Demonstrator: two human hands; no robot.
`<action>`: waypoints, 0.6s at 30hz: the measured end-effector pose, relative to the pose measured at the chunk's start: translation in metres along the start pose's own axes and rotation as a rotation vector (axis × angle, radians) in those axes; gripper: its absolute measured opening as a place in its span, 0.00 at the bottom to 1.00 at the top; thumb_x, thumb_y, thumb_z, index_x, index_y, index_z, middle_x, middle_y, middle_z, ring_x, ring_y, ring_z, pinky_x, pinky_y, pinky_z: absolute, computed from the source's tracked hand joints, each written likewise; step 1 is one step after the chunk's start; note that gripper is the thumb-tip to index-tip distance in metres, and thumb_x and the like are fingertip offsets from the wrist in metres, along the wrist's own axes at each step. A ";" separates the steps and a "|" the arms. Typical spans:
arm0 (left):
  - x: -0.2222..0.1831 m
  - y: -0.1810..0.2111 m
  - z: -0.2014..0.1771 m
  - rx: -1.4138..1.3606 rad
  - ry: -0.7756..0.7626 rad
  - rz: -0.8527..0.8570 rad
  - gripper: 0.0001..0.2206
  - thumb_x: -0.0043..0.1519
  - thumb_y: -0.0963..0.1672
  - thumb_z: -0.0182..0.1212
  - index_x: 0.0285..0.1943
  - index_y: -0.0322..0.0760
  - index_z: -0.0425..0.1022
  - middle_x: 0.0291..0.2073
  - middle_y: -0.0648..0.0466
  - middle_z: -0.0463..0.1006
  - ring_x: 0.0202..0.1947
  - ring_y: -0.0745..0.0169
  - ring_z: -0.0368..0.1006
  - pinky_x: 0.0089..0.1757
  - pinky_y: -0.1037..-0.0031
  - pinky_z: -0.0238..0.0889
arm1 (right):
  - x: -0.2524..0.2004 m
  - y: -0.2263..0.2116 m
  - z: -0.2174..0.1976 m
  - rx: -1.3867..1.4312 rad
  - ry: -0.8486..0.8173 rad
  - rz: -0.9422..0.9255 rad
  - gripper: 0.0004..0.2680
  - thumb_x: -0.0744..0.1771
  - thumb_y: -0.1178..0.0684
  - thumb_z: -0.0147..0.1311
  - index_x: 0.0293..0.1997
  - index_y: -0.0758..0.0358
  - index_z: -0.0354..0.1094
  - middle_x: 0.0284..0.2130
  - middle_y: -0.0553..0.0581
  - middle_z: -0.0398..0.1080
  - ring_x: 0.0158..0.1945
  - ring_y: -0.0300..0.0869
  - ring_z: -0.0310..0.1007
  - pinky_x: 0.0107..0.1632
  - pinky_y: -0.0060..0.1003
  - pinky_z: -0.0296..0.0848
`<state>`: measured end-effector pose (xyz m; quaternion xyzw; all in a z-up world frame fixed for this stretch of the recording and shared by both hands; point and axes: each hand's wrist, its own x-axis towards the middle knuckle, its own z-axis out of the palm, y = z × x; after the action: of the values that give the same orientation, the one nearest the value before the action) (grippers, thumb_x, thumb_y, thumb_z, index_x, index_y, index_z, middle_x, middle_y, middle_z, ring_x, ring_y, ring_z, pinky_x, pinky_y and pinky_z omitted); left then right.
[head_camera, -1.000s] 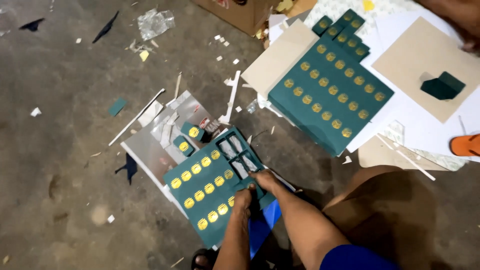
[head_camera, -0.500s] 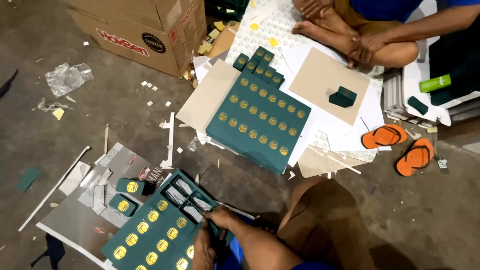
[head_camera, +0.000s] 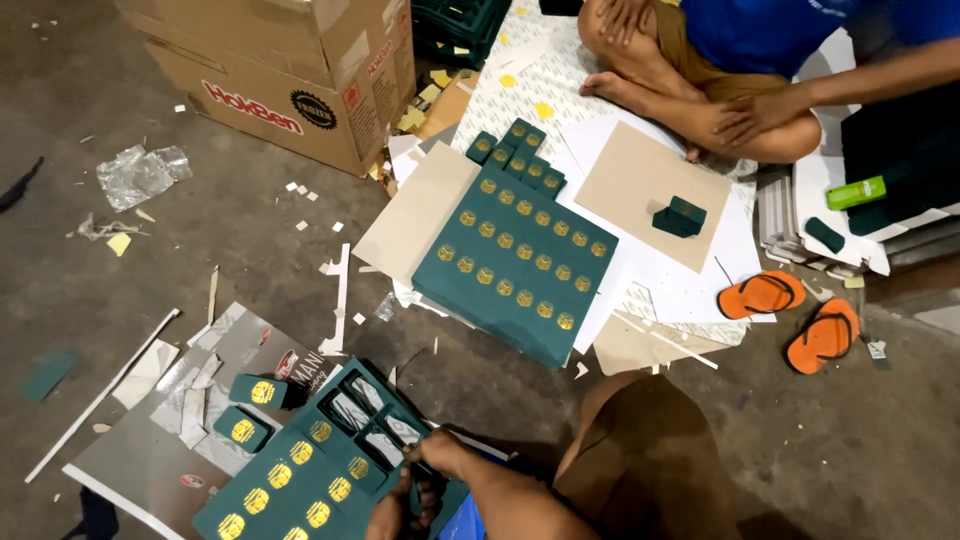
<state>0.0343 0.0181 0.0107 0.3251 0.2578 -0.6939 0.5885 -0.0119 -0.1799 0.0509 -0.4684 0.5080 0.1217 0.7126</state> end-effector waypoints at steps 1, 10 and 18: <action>0.001 0.007 0.011 -0.002 -0.013 -0.007 0.16 0.63 0.52 0.54 0.52 0.41 0.68 0.29 0.51 0.69 0.26 0.57 0.64 0.26 0.67 0.56 | -0.005 -0.003 0.000 -0.003 -0.001 0.001 0.12 0.64 0.45 0.67 0.36 0.65 0.76 0.25 0.55 0.74 0.22 0.40 0.68 0.26 0.41 0.66; 0.019 0.024 0.004 0.218 0.075 0.047 0.20 0.61 0.51 0.62 0.50 0.31 0.72 0.25 0.45 0.71 0.21 0.52 0.66 0.25 0.64 0.57 | -0.017 -0.015 -0.001 -0.380 0.072 0.023 0.17 0.62 0.41 0.69 0.39 0.67 0.75 0.27 0.56 0.74 0.25 0.42 0.67 0.28 0.43 0.64; 0.016 0.004 -0.030 1.747 0.218 0.599 0.22 0.66 0.57 0.71 0.55 0.41 0.79 0.41 0.47 0.82 0.42 0.50 0.74 0.40 0.58 0.59 | 0.094 0.061 0.000 -0.018 -0.169 0.150 0.13 0.71 0.48 0.51 0.34 0.68 0.69 0.29 0.64 0.76 0.31 0.54 0.77 0.36 0.51 0.74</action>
<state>0.0410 0.0297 -0.0208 0.7694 -0.3969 -0.4266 0.2618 -0.0086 -0.1766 -0.0611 -0.4233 0.4787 0.2185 0.7375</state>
